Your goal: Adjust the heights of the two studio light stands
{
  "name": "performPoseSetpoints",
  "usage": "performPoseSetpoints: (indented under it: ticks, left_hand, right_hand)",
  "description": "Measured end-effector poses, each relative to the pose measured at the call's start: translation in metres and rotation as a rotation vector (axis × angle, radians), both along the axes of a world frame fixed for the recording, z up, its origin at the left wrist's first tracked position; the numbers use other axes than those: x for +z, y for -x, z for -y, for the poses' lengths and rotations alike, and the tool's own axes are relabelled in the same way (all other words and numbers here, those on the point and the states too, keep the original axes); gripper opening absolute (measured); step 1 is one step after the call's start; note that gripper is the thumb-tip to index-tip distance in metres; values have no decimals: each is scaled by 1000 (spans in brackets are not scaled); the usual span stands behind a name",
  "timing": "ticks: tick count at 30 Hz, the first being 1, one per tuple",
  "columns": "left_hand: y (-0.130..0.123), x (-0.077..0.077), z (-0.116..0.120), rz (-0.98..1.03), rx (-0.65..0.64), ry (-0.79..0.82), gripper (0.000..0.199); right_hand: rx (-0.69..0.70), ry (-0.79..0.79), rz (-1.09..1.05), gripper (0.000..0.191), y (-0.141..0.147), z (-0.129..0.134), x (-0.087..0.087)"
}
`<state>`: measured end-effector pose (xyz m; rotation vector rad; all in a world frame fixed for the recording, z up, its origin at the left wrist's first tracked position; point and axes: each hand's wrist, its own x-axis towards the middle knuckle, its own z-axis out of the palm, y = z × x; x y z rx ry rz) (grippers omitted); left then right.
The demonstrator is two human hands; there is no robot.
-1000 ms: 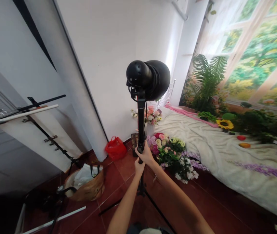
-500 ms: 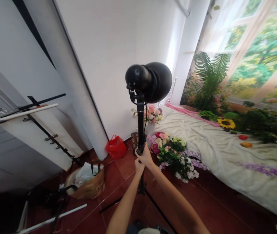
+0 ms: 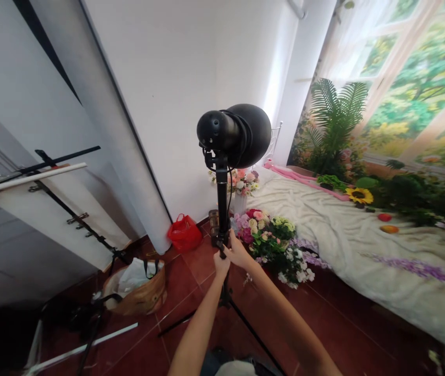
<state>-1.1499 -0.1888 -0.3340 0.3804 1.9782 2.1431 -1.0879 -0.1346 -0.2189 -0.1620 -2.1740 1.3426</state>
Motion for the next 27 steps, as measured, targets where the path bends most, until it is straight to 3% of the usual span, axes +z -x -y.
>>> performPoseSetpoints:
  ticks: [2,7,9,16,24,27]
  left_hand:
    - [0,-6,-2,-30,-8,23,25]
    - [2,-20,-2,-89,1,99,26]
    - [2,-22,-2,-103,34,127,26]
    - [1,-21,-3,-102,120,158,24]
    - [1,-24,-4,-121,118,160,23]
    - [-1,-22,-3,-124,109,149,21]
  right_hand:
    - [1,-31,59,30,-15,-15,-18]
    - [-17,-104,207,36,-46,-35,-82]
    - [-13,-129,222,40,-50,-35,-99]
    - [-138,-114,298,42,-30,-33,-111]
    - [-330,-413,248,44,-13,-28,-129]
    - [-446,-420,402,47,-5,-21,-125]
